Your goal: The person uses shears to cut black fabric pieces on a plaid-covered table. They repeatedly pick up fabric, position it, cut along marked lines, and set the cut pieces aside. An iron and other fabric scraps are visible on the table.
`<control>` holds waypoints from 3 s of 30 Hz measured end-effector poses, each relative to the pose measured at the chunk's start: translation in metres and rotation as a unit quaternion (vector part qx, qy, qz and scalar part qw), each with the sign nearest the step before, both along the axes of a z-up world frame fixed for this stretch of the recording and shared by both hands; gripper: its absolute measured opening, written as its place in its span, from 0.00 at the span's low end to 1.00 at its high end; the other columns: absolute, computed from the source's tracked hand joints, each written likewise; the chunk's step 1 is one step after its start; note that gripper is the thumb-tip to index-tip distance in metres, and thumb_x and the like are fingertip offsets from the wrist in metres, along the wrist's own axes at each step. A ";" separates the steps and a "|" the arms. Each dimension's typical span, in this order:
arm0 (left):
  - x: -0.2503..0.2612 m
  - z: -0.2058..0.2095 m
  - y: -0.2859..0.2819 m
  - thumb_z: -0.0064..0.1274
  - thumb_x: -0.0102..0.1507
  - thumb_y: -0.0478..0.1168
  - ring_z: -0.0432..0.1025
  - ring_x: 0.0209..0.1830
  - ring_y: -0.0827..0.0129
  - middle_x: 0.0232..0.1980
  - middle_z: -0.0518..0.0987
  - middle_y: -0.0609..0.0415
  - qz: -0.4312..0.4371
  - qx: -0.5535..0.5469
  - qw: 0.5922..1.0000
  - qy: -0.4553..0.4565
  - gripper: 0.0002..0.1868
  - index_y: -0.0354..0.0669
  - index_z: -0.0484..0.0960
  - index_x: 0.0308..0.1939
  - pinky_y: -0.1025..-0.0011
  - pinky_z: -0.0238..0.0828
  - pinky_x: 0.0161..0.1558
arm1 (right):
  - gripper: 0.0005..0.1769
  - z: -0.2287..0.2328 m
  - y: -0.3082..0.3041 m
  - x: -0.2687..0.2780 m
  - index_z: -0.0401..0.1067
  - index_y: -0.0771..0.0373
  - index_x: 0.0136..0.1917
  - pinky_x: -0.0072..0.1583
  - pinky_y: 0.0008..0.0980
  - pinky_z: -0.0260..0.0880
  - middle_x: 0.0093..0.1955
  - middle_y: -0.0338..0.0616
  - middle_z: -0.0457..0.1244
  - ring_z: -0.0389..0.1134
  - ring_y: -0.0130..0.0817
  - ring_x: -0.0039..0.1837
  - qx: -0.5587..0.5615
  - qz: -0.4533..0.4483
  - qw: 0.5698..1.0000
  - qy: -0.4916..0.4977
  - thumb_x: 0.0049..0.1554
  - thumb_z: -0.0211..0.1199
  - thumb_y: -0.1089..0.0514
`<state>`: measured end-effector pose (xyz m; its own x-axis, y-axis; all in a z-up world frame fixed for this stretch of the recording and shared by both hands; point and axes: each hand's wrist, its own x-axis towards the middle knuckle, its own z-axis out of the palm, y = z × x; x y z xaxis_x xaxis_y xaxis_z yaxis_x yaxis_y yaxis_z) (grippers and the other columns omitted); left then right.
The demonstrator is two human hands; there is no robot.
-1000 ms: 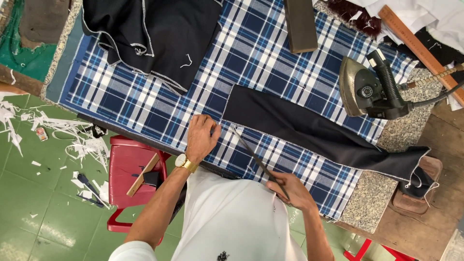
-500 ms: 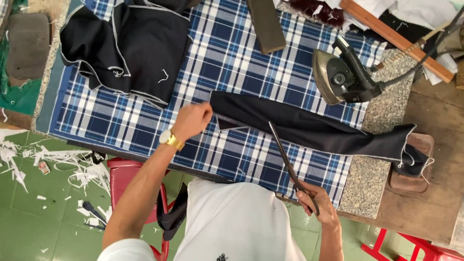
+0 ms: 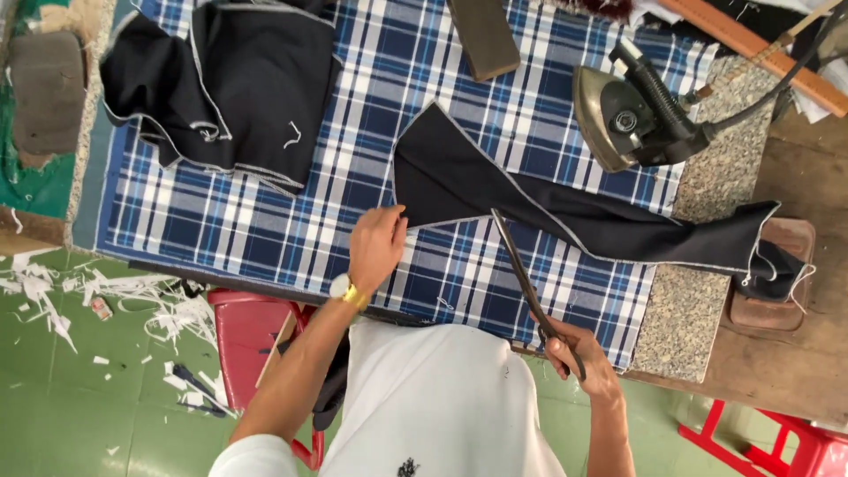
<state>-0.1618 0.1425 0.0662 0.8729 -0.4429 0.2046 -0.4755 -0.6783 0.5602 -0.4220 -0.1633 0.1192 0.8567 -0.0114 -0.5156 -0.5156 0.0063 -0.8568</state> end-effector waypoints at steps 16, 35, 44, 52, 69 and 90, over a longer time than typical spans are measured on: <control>-0.075 -0.041 0.043 0.44 0.71 0.46 0.66 0.51 0.59 0.53 0.70 0.50 -0.029 0.103 0.987 -0.120 0.19 0.51 0.78 0.64 0.64 0.60 0.53 | 0.39 0.010 0.005 0.125 0.69 0.76 0.70 0.24 0.25 0.56 0.20 0.51 0.62 0.61 0.33 0.22 -0.099 0.239 0.952 0.161 0.53 0.75 0.51; -0.071 0.005 0.017 0.49 0.69 0.47 0.56 0.77 0.38 0.72 0.66 0.29 -0.031 0.136 0.990 -0.015 0.15 0.39 0.78 0.50 0.48 0.55 0.72 | 0.34 0.004 -0.020 0.031 0.74 0.69 0.68 0.26 0.27 0.57 0.17 0.50 0.61 0.61 0.35 0.18 -0.110 0.085 0.969 0.202 0.51 0.77 0.55; -0.105 0.062 -0.094 0.43 0.71 0.41 0.75 0.51 0.55 0.52 0.81 0.48 -0.442 -0.068 0.816 0.367 0.10 0.44 0.77 0.52 0.57 0.67 0.55 | 0.33 0.017 -0.042 -0.053 0.69 0.69 0.72 0.28 0.25 0.54 0.19 0.35 0.52 0.49 0.25 0.21 -0.057 -0.114 0.990 0.057 0.57 0.63 0.51; -0.015 0.016 -0.164 0.56 0.67 0.48 0.64 0.70 0.48 0.70 0.70 0.44 -0.311 -0.005 0.949 -0.058 0.32 0.38 0.66 0.70 0.51 0.61 0.68 | 0.32 0.034 -0.034 -0.122 0.71 0.69 0.71 0.30 0.23 0.52 0.18 0.34 0.51 0.49 0.22 0.22 -0.071 -0.240 0.968 0.015 0.60 0.59 0.48; 0.035 0.059 -0.072 0.59 0.64 0.57 0.80 0.32 0.59 0.26 0.83 0.50 -0.183 0.078 0.917 0.345 0.15 0.53 0.87 0.33 0.63 0.73 0.37 | 0.25 -0.031 -0.043 -0.134 0.73 0.80 0.60 0.19 0.22 0.59 0.17 0.45 0.57 0.60 0.28 0.16 0.081 -0.369 0.915 -0.141 0.59 0.61 0.54; 0.079 0.049 -0.011 0.51 0.71 0.42 0.75 0.44 0.49 0.46 0.84 0.46 -0.029 0.027 0.997 -0.063 0.12 0.39 0.85 0.51 0.55 0.69 0.49 | 0.41 0.013 -0.027 -0.021 0.66 0.71 0.73 0.26 0.24 0.52 0.21 0.34 0.54 0.50 0.23 0.23 0.030 -0.150 0.985 -0.080 0.58 0.59 0.39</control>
